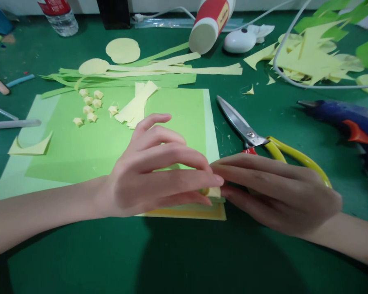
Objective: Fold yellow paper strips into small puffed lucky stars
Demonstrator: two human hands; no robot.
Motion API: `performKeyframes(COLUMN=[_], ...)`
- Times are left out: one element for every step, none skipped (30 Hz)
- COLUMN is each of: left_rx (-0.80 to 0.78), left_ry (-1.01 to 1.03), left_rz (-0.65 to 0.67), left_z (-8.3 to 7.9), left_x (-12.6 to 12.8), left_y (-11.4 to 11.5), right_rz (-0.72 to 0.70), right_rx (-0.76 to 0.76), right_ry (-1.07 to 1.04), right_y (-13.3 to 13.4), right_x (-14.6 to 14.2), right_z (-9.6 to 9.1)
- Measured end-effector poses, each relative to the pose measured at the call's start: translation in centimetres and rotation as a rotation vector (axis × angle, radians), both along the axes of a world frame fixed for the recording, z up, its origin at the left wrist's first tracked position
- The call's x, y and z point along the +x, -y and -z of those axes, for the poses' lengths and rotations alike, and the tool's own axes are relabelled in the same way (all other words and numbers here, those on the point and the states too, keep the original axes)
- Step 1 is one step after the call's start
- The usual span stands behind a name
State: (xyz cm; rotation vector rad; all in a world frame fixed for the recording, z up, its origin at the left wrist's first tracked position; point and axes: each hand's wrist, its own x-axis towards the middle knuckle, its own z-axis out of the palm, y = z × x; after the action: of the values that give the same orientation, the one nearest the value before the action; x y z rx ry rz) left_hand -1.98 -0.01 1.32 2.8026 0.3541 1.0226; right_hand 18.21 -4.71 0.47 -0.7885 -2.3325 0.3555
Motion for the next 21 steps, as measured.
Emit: performKeyframes(left_rx=[0.004, 0.006, 0.0, -0.016, -0.042, -0.075, -0.114, -0.155, -0.197, -0.239, -0.279, -0.315, -0.337, -0.346, -0.347, -0.342, -0.339, -0.343, -0.357, -0.38, -0.403], left_ry=[-0.009, -0.005, 0.015, 0.042, 0.067, 0.089, 0.098, 0.092, 0.077, 0.062, 0.047, 0.035, 0.028, 0.026, 0.025, 0.027, 0.029, 0.032, 0.036, 0.042, 0.056], left_rz=[0.001, 0.001, -0.003, -0.011, -0.028, -0.043, -0.058, -0.06, -0.055, -0.045, -0.035, -0.03, -0.028, -0.031, -0.042, -0.044, -0.044, -0.039, -0.035, -0.03, -0.025], left_z=[0.16, 0.34, 0.51, 0.66, 0.78, 0.85, 0.87, 0.85, 0.79, 0.72, 0.64, 0.58, 0.54, 0.53, 0.54, 0.58, 0.63, 0.69, 0.75, 0.8, 0.84], left_x=[0.03, 0.07, 0.13, 0.2, 0.27, 0.32, 0.35, 0.36, 0.36, 0.35, 0.35, 0.35, 0.37, 0.41, 0.45, 0.51, 0.57, 0.63, 0.68, 0.72, 0.75], left_y=[-0.01, 0.0, 0.02, 0.05, 0.09, 0.15, 0.21, 0.28, 0.36, 0.45, 0.54, 0.62, 0.69, 0.74, 0.76, 0.75, 0.72, 0.67, 0.62, 0.58, 0.56], right_rz=[-0.006, -0.013, -0.017, -0.02, -0.012, 0.002, 0.028, 0.06, 0.092, 0.117, 0.135, 0.146, 0.158, 0.169, 0.179, 0.184, 0.183, 0.175, 0.166, 0.155, 0.147], right_rx=[-0.028, -0.056, -0.082, -0.106, -0.121, -0.125, -0.115, -0.092, -0.058, -0.014, 0.028, 0.062, 0.083, 0.089, 0.084, 0.07, 0.056, 0.044, 0.032, 0.02, 0.002], right_ry=[-0.038, -0.07, -0.094, -0.105, -0.108, -0.101, -0.09, -0.079, -0.064, -0.049, -0.032, -0.018, -0.013, -0.017, -0.029, -0.04, -0.046, -0.049, -0.048, -0.047, -0.049], right_y=[-0.12, -0.22, -0.28, -0.3, -0.28, -0.22, -0.13, -0.02, 0.11, 0.24, 0.36, 0.46, 0.53, 0.58, 0.6, 0.59, 0.55, 0.5, 0.45, 0.4, 0.36], right_x=[-0.07, -0.16, -0.26, -0.35, -0.43, -0.5, -0.54, -0.58, -0.6, -0.62, -0.64, -0.65, -0.67, -0.68, -0.7, -0.71, -0.74, -0.77, -0.82, -0.87, -0.91], right_z=[0.01, 0.01, -0.02, -0.05, -0.1, -0.14, -0.16, -0.16, -0.13, -0.06, 0.03, 0.14, 0.25, 0.35, 0.42, 0.46, 0.47, 0.45, 0.41, 0.36, 0.31])
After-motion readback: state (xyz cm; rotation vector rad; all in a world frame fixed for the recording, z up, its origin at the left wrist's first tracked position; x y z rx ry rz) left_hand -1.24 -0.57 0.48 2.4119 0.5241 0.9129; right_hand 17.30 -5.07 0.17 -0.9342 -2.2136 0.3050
